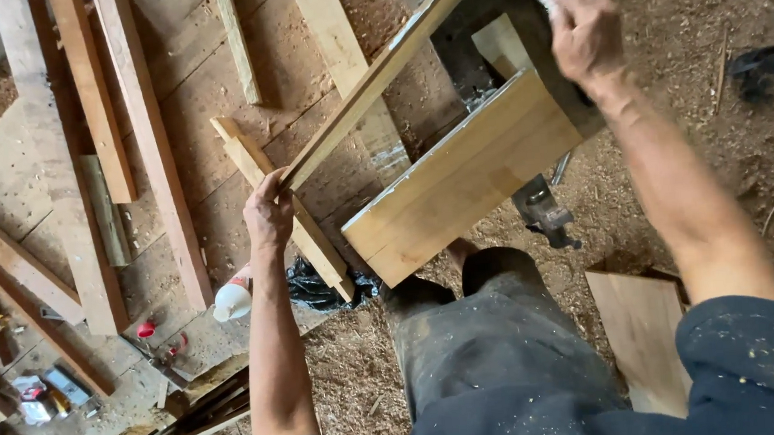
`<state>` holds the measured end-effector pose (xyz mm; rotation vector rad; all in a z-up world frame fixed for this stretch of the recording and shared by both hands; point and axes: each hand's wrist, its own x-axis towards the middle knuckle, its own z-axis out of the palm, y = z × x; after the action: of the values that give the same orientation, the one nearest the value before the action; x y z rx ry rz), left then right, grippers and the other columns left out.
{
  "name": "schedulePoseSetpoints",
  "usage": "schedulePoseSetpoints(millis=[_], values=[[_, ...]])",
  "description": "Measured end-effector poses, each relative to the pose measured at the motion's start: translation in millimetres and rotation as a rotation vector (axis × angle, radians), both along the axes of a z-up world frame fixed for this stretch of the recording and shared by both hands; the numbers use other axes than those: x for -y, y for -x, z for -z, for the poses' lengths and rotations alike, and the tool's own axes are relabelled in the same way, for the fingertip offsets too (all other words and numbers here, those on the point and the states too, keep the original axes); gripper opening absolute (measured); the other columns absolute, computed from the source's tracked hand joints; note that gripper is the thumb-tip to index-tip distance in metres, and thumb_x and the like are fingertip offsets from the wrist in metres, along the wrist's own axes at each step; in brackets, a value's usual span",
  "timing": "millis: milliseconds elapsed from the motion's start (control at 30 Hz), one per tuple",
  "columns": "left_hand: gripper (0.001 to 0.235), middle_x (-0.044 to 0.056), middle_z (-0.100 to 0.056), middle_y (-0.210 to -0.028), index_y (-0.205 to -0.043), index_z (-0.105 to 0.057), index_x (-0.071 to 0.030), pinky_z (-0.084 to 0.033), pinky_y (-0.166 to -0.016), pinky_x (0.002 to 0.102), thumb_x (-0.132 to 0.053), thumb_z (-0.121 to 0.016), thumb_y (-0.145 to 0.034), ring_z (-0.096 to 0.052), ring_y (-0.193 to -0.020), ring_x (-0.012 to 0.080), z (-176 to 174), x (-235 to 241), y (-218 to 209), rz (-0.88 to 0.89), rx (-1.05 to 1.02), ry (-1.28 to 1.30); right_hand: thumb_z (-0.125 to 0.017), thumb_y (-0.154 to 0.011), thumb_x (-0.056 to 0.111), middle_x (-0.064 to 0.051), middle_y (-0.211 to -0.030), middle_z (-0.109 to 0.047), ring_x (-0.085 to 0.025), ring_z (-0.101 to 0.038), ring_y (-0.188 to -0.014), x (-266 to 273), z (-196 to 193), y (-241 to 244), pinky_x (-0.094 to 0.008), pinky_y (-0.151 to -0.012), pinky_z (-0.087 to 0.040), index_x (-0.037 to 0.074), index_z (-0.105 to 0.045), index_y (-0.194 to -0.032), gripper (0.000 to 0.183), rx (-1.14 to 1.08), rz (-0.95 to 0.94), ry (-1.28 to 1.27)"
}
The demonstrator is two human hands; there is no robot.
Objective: Applying wood glue to the edges of multiple wooden panels and spreading it with a stick.
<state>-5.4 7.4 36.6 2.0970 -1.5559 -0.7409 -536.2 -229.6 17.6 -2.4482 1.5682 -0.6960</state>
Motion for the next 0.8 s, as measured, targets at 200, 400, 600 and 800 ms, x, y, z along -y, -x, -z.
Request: schedulePoseSetpoints(millis=[200, 400, 600, 800], values=[[0.031, 0.006, -0.077, -0.113, -0.121, -0.073, -0.019, -0.06, -0.087, 0.042, -0.006, -0.067, -0.093, -0.073, -0.096, 0.0248, 2, -1, 1, -0.004, 0.01, 0.021, -0.056, -0.112, 0.001, -0.012, -0.073, -0.048, -0.026, -0.042, -0.066, 32, 11, 55, -0.042, -0.062, -0.031, 0.005, -0.046, -0.081, 0.033, 0.0, 0.109, 0.055], [0.027, 0.005, -0.076, -0.115, -0.121, -0.072, -0.018, -0.06, -0.086, 0.043, -0.01, -0.066, -0.096, -0.072, -0.096, 0.0251, 7, 0, -4, -0.003, 0.004, 0.001, -0.048, -0.118, 0.004, -0.014, -0.086, -0.067, -0.014, -0.057, -0.058, -22, -58, -19, -0.022, -0.043, -0.047, -0.006, -0.058, -0.146, 0.031, 0.587, 0.032, -0.535], [0.029, 0.005, -0.076, -0.111, -0.121, -0.072, -0.019, -0.058, -0.083, 0.044, -0.007, -0.066, -0.094, -0.071, -0.095, 0.025, 3, 3, -5, 0.021, 0.039, 0.002, -0.042, -0.122, 0.019, -0.005, -0.079, -0.068, -0.01, -0.054, -0.048, -7, -44, -4, -0.019, -0.037, -0.039, 0.01, -0.061, -0.119, 0.021, 0.649, 0.205, -0.891], [0.034, 0.007, -0.075, -0.118, -0.124, -0.071, -0.015, -0.059, -0.089, 0.043, -0.003, -0.066, -0.093, -0.072, -0.099, 0.0243, -2, 4, -2, 0.023, 0.011, 0.012, -0.053, -0.122, 0.018, 0.0, -0.082, -0.064, -0.004, -0.053, -0.054, 14, -35, 16, -0.015, -0.038, -0.04, 0.012, -0.066, -0.112, 0.018, 0.723, 0.32, -0.783]])
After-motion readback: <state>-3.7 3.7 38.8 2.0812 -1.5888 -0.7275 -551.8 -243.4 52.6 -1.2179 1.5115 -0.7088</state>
